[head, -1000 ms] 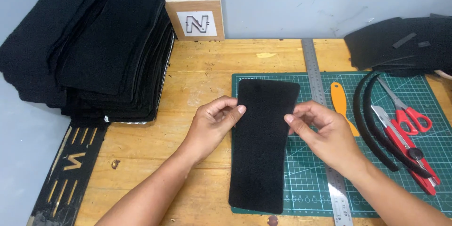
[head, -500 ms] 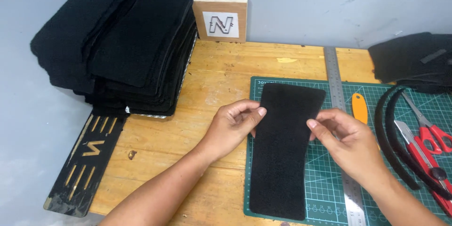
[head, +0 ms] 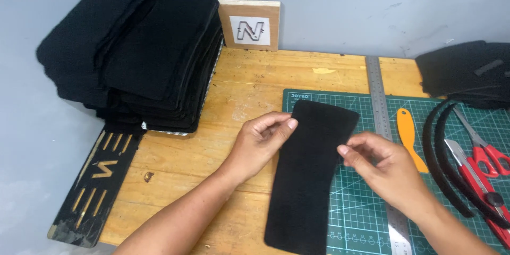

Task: The person smooths a rectangular piece of black fabric on a cutting mat using an orange plastic scraper. They then trim the corners of the fabric with red scissors. Finally, the person measures a larger piece of black fabric with a metal ruler.

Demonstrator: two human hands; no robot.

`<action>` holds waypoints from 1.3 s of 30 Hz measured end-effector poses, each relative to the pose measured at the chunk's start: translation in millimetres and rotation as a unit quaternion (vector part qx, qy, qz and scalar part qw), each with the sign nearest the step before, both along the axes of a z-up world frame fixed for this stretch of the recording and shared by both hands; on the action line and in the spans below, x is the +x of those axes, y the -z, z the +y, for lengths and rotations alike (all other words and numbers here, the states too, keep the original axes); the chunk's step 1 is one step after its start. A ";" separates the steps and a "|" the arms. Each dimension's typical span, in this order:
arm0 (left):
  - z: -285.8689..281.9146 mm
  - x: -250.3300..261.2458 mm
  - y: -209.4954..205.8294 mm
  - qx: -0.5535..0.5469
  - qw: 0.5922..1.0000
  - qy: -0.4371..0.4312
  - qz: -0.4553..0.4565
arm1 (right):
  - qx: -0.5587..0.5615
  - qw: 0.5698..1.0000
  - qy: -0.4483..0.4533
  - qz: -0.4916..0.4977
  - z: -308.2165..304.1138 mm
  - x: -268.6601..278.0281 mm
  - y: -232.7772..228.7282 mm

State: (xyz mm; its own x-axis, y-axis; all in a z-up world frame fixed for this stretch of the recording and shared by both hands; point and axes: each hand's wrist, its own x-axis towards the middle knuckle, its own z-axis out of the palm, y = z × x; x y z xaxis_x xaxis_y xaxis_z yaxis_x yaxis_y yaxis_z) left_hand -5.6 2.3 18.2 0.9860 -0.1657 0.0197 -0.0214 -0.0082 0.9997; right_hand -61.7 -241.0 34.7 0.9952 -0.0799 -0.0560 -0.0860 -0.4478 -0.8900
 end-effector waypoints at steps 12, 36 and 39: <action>-0.5 6.8 17.1 -0.005 0.999 -0.031 -0.034 | -0.057 0.991 -0.097 -0.073 -5.3 -1.0 -4.1; 1.6 6.0 2.7 -0.021 1.000 -0.007 0.000 | -0.039 0.991 -0.042 -0.123 -17.2 1.2 -22.1; 0.2 5.5 7.8 -0.021 0.999 -0.019 0.023 | 0.013 0.986 -0.069 -0.152 -18.8 2.7 -1.6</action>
State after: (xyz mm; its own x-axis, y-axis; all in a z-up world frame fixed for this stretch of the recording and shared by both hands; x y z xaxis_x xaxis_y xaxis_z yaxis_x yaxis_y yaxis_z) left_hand -0.2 2.4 10.4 0.9915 -0.1284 -0.0199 0.0244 0.0340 0.9991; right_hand -59.0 -259.8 36.3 0.9677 0.0555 0.2461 0.2466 -0.4137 -0.8764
